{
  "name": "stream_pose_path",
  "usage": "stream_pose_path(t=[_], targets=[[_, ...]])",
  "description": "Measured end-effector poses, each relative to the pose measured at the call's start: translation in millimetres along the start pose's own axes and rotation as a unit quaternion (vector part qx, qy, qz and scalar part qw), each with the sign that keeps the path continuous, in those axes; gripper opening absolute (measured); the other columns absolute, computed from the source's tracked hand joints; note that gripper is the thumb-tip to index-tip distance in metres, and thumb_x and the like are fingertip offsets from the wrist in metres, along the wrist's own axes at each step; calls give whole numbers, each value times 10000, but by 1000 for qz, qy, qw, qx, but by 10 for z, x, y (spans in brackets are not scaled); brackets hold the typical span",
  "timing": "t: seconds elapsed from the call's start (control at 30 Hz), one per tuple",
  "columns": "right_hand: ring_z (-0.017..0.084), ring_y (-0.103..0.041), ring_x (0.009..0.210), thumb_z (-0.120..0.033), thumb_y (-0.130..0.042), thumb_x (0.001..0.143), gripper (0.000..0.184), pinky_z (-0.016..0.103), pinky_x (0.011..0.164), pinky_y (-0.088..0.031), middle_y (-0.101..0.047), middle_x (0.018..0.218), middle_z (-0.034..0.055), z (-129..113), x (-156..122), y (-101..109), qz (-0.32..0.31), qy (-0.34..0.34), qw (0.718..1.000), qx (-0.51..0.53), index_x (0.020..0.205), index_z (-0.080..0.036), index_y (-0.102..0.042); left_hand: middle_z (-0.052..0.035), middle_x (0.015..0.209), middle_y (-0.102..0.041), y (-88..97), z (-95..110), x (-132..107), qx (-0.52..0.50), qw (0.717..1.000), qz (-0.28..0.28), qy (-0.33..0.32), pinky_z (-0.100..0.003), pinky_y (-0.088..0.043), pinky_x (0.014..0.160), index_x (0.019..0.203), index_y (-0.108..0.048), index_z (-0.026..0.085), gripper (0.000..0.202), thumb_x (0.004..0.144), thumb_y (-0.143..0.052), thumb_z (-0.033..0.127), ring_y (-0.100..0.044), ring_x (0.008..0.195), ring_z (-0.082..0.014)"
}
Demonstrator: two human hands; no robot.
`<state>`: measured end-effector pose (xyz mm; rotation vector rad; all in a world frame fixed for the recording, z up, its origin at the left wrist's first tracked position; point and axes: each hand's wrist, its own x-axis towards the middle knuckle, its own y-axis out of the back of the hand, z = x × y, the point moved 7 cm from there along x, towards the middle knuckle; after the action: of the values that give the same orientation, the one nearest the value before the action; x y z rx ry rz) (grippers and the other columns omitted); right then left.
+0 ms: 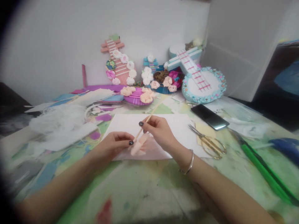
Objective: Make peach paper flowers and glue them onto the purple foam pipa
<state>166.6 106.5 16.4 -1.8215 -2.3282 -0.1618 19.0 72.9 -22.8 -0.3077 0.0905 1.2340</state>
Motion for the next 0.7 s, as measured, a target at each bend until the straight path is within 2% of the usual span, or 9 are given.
stream_pose_path(t=[0.37, 0.7], targets=[[87, -510, 568, -345, -744, 682, 242, 226, 555, -398, -584, 613, -17, 37, -7, -9, 3, -12, 1000, 7, 732, -137, -632, -26, 697, -709, 57, -22, 12, 54, 999, 2, 4, -210, -402, 570, 771, -723, 148, 142, 653, -749, 222, -596, 600, -113], [92, -511, 563, -359, -748, 680, 254, 231, 554, -392, -587, 605, -16, 76, 3, -9, 6, -15, 1000, -4, 730, -138, -632, -41, 726, -721, 27, 54, -1, 105, 994, 2, -16, -233, -428, 625, 757, -716, 140, 146, 654, -739, 241, -619, 650, -139]])
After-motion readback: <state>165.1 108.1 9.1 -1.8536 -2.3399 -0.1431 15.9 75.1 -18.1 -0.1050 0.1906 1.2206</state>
